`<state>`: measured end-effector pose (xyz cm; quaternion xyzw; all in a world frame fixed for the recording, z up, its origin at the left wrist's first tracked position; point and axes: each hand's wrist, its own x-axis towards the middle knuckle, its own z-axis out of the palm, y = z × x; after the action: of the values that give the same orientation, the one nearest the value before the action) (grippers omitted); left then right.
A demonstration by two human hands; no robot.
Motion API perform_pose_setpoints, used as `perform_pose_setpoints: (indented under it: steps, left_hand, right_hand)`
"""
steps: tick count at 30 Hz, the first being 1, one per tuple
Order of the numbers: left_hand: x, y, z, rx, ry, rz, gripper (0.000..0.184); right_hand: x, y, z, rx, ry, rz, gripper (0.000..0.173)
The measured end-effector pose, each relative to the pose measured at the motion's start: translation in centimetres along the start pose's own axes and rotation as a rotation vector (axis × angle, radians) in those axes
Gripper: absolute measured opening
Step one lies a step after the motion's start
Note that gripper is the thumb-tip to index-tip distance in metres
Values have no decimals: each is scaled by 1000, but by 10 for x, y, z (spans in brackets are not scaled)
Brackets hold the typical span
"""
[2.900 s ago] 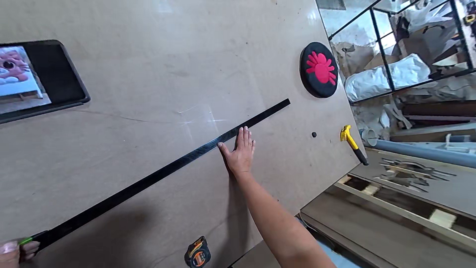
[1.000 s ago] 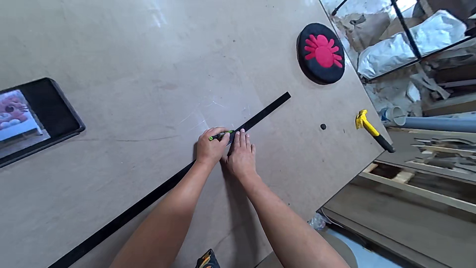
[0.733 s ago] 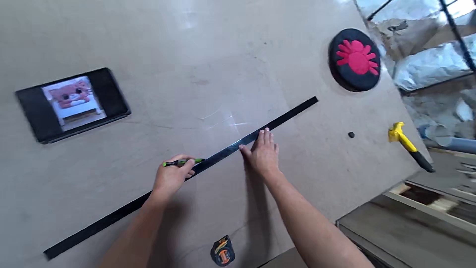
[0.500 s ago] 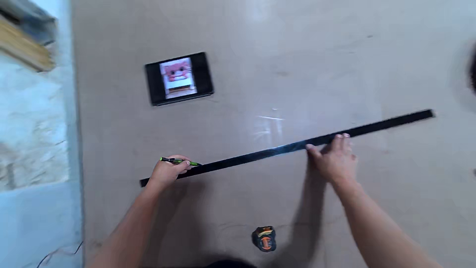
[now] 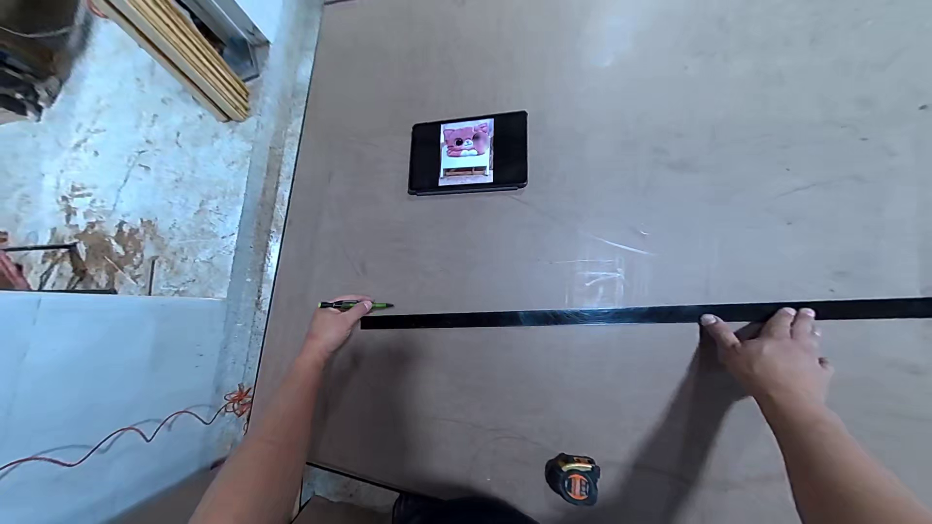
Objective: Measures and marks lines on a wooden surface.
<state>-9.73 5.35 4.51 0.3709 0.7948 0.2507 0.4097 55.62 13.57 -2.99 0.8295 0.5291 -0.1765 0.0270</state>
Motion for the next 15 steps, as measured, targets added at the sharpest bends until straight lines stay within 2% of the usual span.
perform_pose_setpoints:
  steps: [2,3,6,8,11,13,15]
  left_hand:
    - [-16,-9,11,-81,122,94,29]
    - [-25,-17,18,-12,155,146,33]
    - [-54,-50,39,415,14,286,43]
    - [-77,-75,56,599,-72,336,49]
    - [-110,-101,74,735,-116,335,56]
    - [-129,-114,79,751,-104,335,56]
    - [-142,-124,83,736,-59,363,54]
  right_hand:
    - [-3,2,-2,7,-25,21,110]
    - [-6,3,-3,8,-35,34,110]
    - [-25,18,-1,28,-64,77,110]
    - [-50,31,4,75,-56,106,110]
    - [-124,26,10,153,42,54,100]
    - [-194,11,19,175,64,-103,89]
    - [-265,0,43,201,-22,-286,84]
